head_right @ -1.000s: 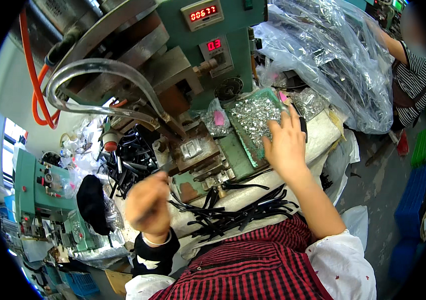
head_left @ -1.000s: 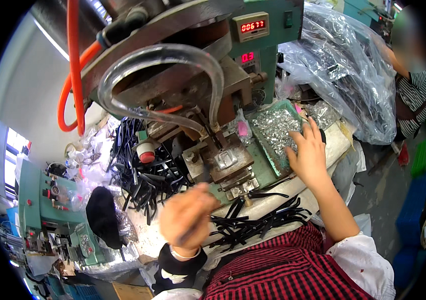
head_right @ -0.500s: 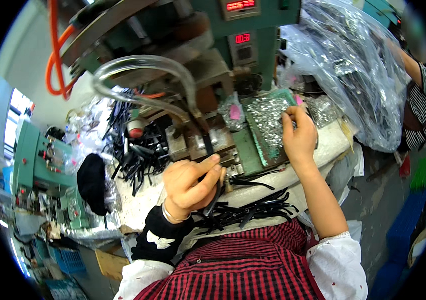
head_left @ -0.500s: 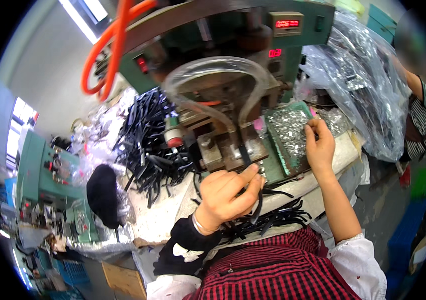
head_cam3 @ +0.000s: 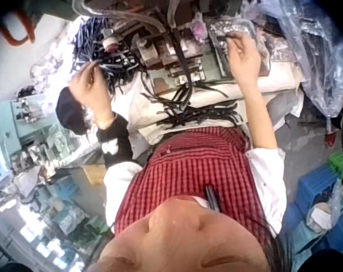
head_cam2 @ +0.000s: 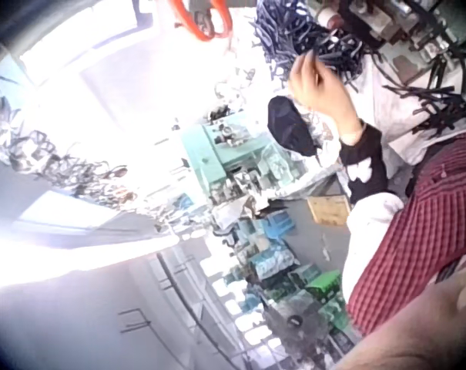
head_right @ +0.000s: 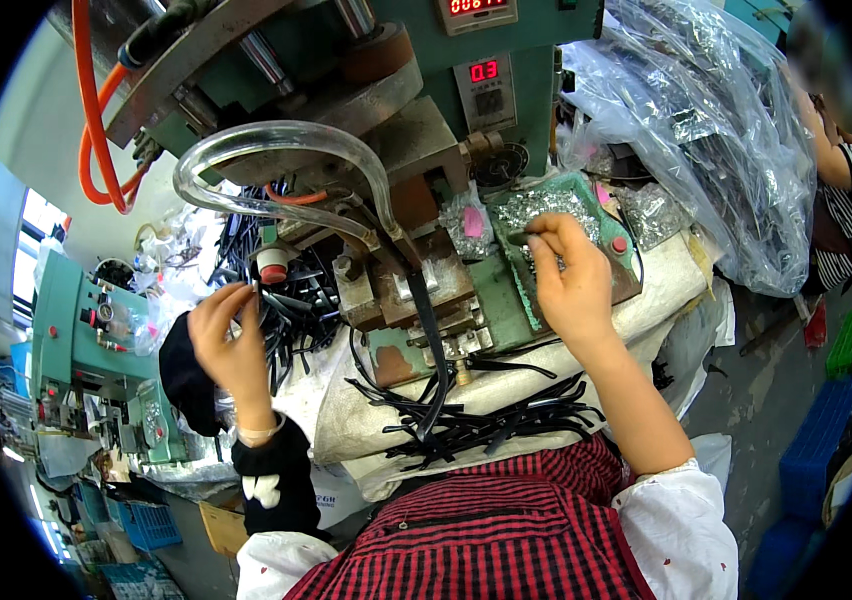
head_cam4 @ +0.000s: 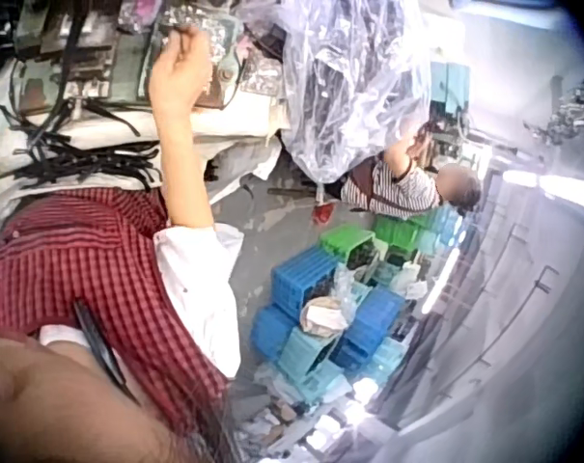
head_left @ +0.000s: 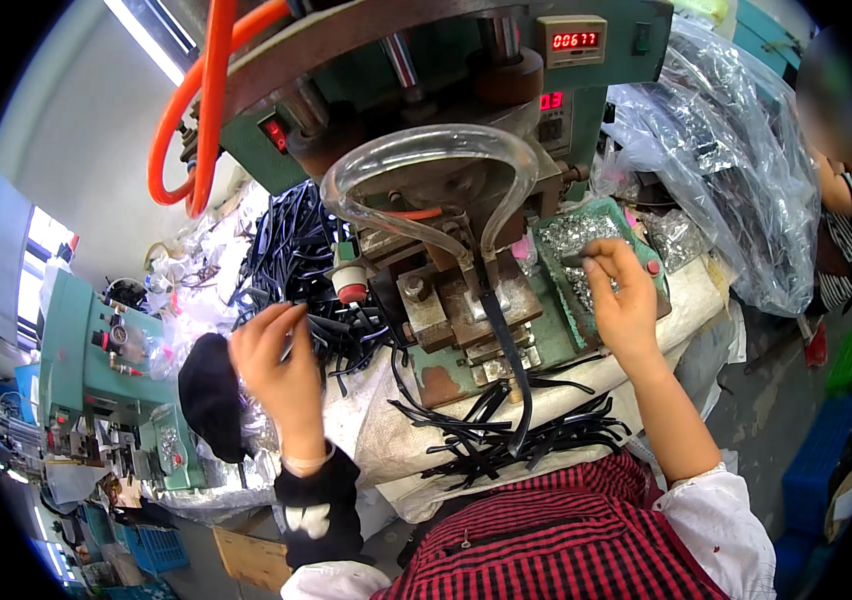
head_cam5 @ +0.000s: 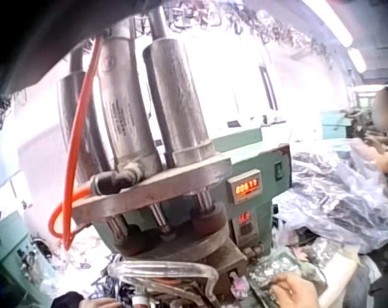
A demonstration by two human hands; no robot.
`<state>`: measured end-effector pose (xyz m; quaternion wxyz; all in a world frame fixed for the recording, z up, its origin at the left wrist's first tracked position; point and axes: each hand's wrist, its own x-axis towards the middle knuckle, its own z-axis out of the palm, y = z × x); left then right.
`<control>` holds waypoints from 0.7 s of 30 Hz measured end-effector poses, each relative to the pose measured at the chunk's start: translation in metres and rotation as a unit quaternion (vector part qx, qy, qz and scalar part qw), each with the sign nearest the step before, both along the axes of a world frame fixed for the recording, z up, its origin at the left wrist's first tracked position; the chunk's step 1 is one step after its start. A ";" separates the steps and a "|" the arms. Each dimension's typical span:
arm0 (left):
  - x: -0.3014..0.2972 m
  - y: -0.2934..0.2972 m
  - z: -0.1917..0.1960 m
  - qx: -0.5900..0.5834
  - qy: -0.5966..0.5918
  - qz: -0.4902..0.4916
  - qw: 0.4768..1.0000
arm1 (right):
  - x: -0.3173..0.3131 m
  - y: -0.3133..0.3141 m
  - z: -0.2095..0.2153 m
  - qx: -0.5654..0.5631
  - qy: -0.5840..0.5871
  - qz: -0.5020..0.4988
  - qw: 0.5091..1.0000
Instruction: The person repeatedly picks black cable segments and small metallic components, inserts them into a press machine, and removes the assembled units. The process is continuous and repetitive, with the person handling items one at a time and placing finished pieces aside.
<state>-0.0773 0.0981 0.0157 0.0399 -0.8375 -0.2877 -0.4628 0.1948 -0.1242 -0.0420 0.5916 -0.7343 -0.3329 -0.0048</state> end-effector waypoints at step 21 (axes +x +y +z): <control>0.016 0.026 -0.066 -0.312 -0.249 -0.081 0.913 | -0.049 0.043 0.035 0.138 0.095 0.144 0.975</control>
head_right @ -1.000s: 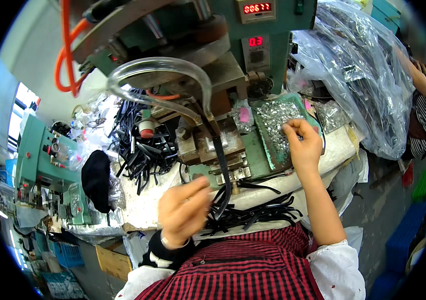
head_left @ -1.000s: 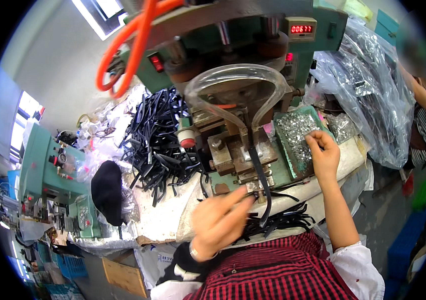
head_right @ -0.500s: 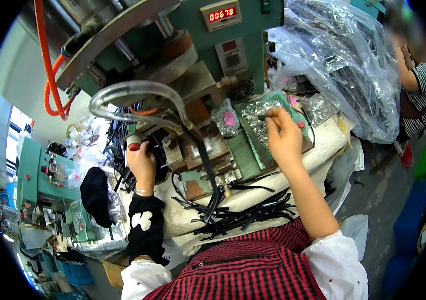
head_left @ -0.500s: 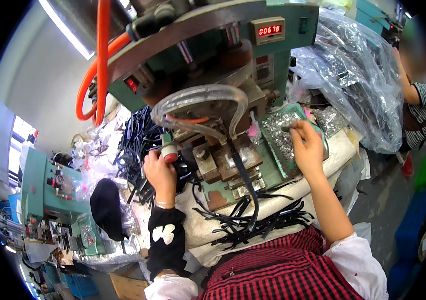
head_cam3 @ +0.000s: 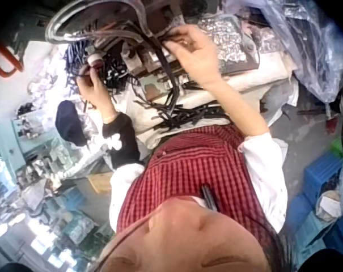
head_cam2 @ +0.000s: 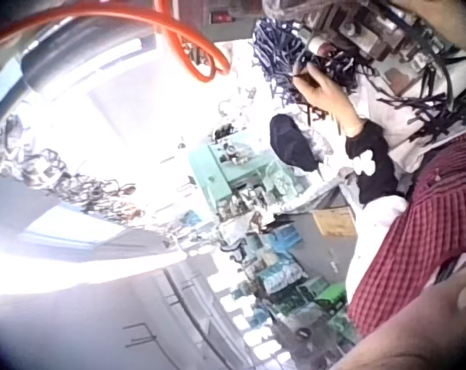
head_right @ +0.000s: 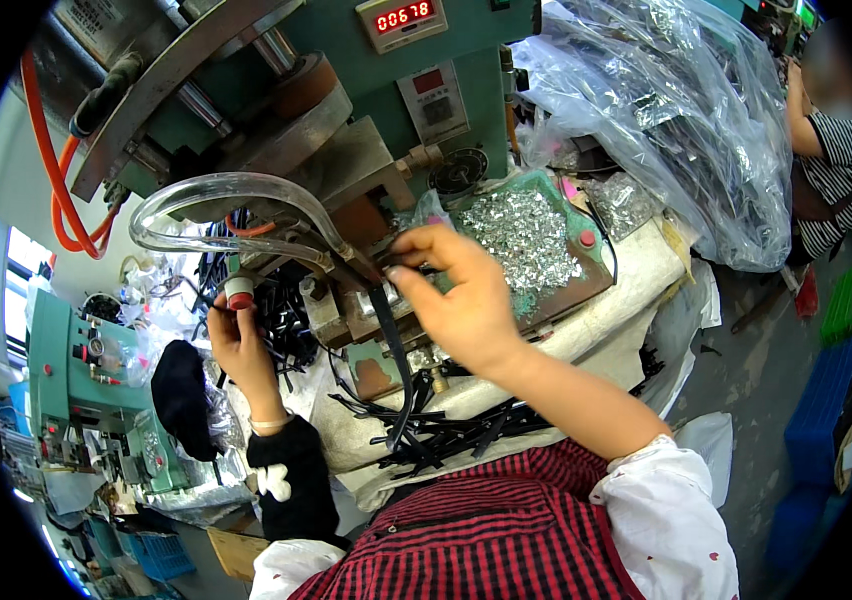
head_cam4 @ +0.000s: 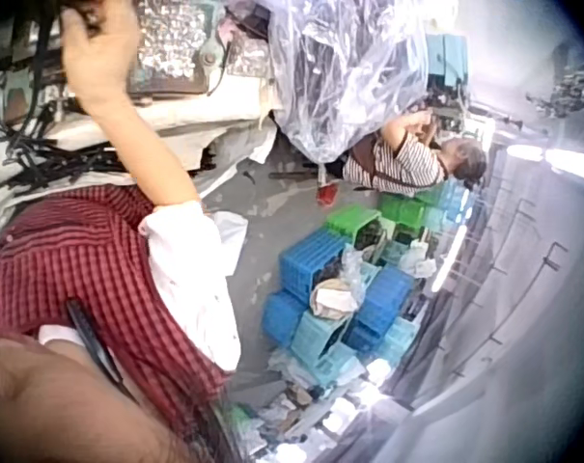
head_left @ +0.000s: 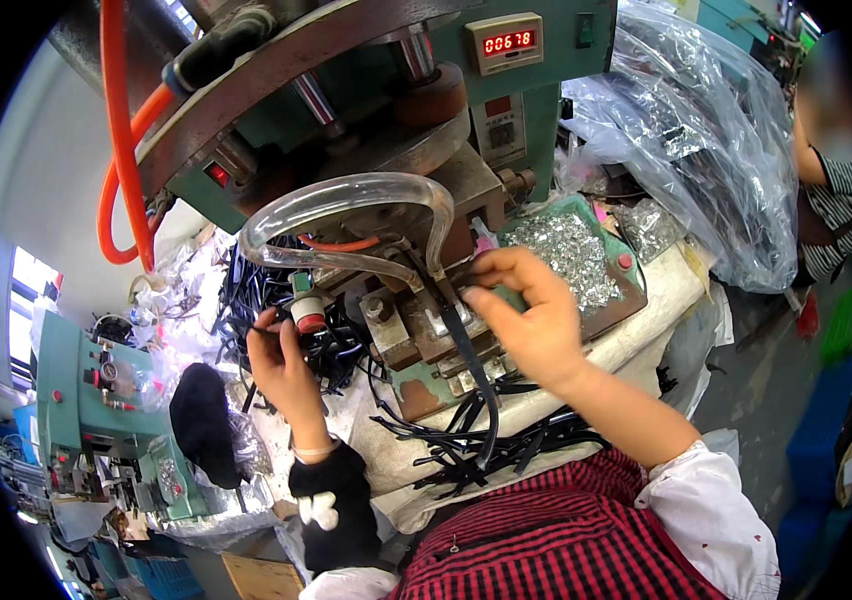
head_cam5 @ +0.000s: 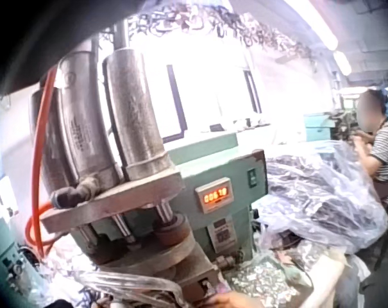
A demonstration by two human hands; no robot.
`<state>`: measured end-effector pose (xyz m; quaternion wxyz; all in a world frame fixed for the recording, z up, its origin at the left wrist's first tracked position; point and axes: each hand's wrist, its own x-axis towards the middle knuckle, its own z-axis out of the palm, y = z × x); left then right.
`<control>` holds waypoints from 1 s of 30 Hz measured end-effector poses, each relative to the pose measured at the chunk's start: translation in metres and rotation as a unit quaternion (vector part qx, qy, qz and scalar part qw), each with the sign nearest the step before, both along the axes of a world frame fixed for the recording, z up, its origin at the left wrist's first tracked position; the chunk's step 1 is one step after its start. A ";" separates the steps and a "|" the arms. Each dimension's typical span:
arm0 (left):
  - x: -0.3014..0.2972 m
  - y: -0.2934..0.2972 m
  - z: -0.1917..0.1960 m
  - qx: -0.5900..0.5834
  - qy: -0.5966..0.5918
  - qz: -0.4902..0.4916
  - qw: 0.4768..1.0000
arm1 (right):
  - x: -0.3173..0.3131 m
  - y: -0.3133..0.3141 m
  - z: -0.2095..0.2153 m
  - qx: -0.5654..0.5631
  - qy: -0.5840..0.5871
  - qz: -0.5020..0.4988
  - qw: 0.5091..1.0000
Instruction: The person repeatedly picks black cable segments and small metallic components, inserts them into a press machine, and removes the assembled units. The process is continuous and repetitive, with the person handling items one at a time and placing finished pieces aside.
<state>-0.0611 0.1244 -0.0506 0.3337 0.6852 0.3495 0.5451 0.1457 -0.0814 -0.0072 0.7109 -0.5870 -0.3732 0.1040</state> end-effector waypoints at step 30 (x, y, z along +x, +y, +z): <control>0.035 -0.113 0.123 0.178 -0.125 -0.115 0.969 | -0.015 0.004 -0.009 0.038 0.041 -0.029 0.998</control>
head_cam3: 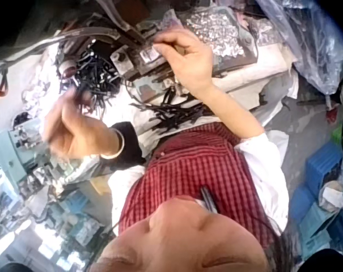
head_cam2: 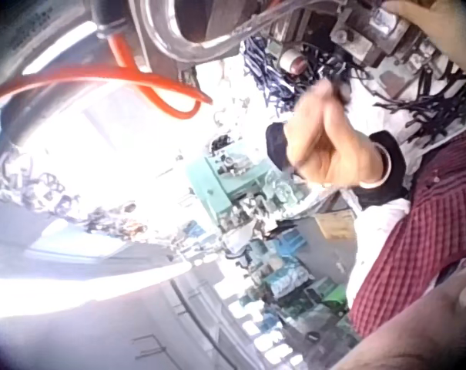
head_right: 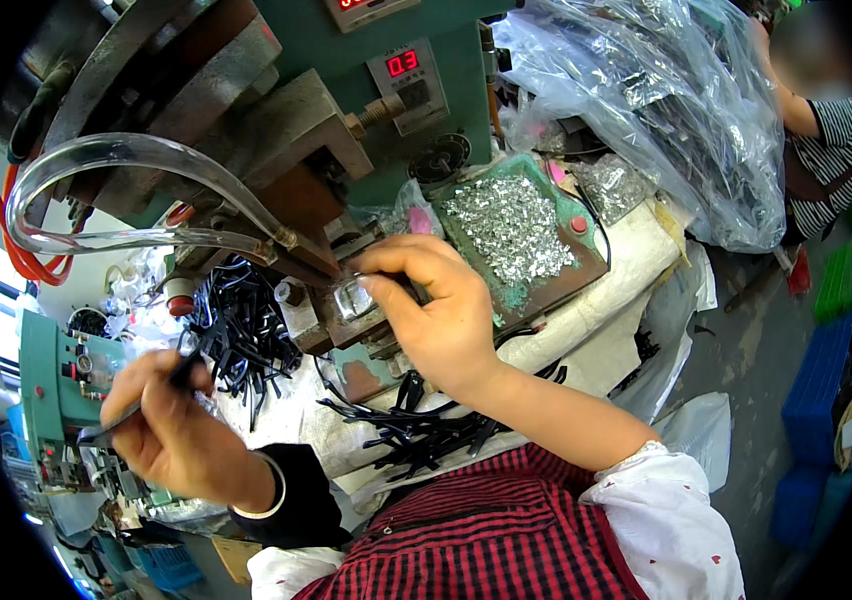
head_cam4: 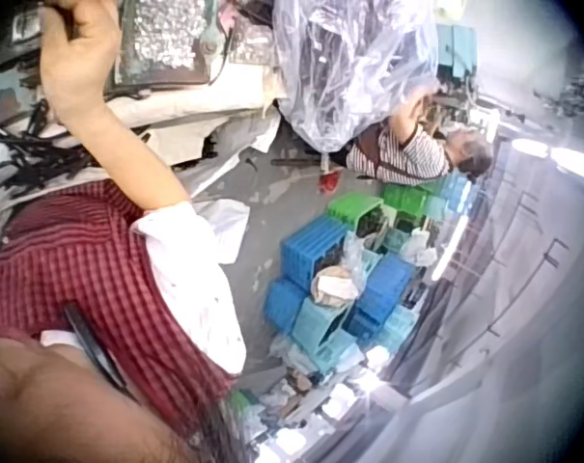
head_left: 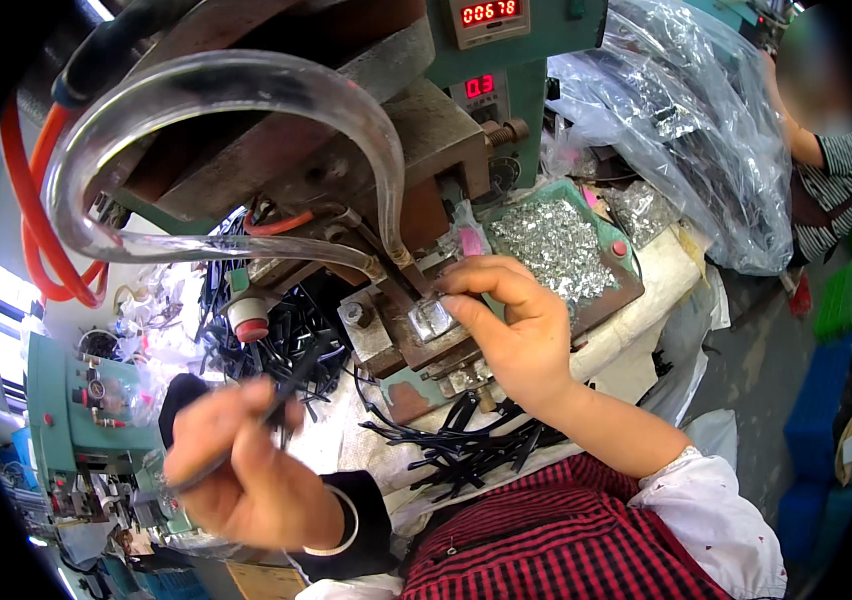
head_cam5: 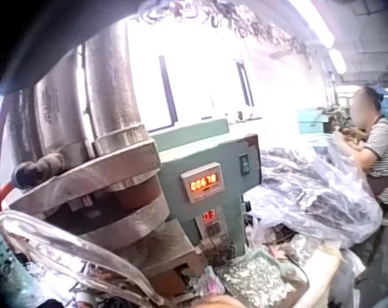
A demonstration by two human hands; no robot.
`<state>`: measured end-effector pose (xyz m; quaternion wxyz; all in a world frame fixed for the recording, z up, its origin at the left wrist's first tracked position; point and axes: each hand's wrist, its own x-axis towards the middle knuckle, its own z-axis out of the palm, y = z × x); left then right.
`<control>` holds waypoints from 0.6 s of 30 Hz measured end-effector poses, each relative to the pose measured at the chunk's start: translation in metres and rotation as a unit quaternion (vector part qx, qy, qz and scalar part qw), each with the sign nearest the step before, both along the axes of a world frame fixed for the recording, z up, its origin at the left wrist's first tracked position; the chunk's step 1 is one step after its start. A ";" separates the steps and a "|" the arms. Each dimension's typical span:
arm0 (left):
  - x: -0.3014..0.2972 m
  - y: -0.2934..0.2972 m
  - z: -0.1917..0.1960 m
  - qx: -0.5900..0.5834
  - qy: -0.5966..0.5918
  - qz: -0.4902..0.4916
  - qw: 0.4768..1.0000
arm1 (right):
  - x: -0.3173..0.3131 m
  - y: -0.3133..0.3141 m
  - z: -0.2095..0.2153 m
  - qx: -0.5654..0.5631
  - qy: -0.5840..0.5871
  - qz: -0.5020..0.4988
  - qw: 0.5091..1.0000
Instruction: The person repeatedly picks black cable segments and small metallic components, inserts them into a press machine, and removes the assembled units. The process is continuous and repetitive, with the person handling items one at a time and placing finished pieces aside.
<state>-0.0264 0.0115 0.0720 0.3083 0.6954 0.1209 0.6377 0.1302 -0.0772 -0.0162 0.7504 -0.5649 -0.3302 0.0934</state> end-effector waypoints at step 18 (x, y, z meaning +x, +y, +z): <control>-0.002 -0.006 -0.043 0.209 0.159 -0.054 0.963 | 0.016 -0.068 0.040 -0.189 -0.230 0.052 0.953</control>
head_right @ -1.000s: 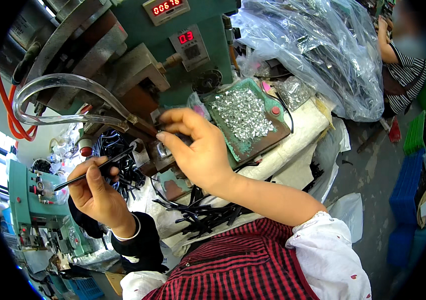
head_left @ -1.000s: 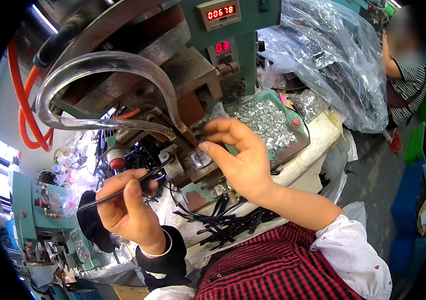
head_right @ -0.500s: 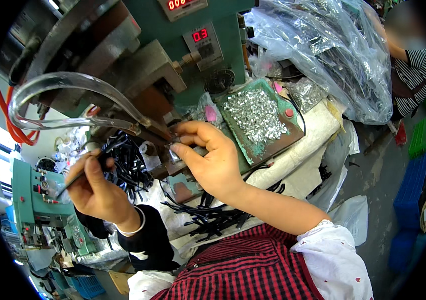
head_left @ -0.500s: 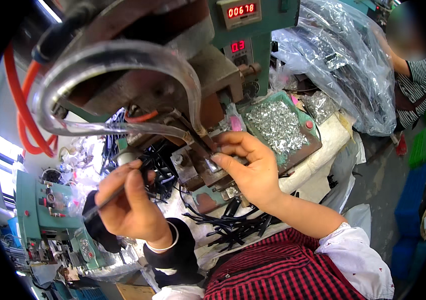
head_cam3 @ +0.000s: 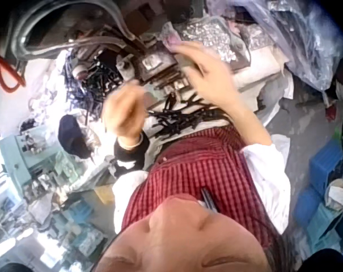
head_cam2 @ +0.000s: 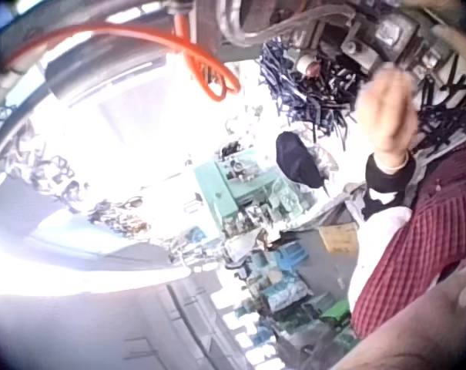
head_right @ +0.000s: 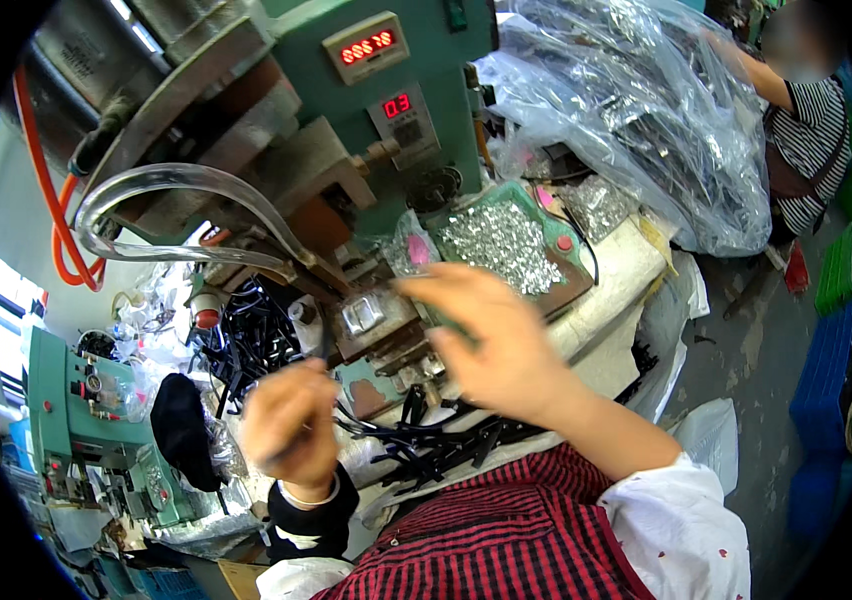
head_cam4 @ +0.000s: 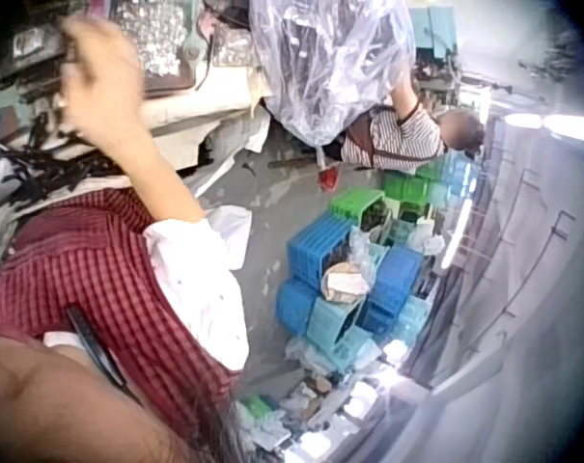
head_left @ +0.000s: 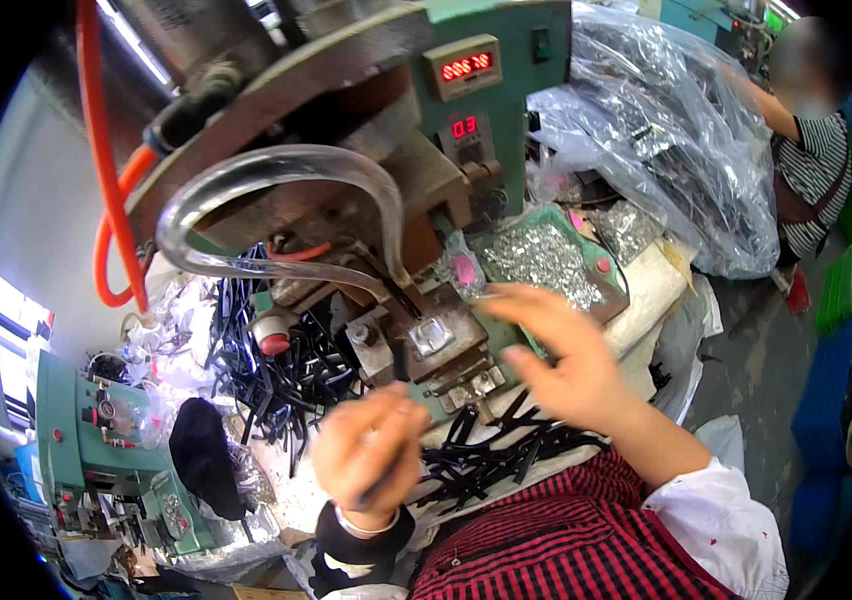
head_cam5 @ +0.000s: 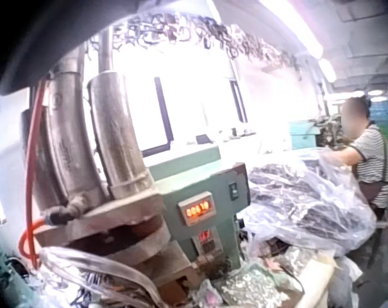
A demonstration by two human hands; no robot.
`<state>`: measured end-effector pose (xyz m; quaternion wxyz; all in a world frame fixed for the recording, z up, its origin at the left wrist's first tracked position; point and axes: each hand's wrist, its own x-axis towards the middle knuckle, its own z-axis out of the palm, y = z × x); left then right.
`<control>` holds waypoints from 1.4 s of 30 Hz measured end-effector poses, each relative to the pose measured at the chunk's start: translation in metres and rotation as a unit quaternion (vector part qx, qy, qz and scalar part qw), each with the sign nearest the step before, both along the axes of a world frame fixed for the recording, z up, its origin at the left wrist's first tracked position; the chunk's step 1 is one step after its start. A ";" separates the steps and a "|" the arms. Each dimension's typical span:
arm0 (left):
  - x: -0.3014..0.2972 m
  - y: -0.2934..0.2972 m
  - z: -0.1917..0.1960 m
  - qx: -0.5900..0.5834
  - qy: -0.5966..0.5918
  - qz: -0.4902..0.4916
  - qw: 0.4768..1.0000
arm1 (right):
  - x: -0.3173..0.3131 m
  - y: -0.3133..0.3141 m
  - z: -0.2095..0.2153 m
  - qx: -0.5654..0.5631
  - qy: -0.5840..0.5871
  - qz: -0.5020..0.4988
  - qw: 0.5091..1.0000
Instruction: The person repeatedly picks black cable segments and small metallic components, inserts them into a press machine, and removes the assembled units. The process is continuous and repetitive, with the person handling items one at a time and placing finished pieces aside.
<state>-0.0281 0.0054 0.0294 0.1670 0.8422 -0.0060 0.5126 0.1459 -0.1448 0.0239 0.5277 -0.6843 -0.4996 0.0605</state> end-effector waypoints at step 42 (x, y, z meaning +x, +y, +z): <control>-0.073 0.170 -0.084 -0.146 0.319 0.570 0.743 | 0.078 0.032 -0.079 0.084 -0.173 -0.243 0.951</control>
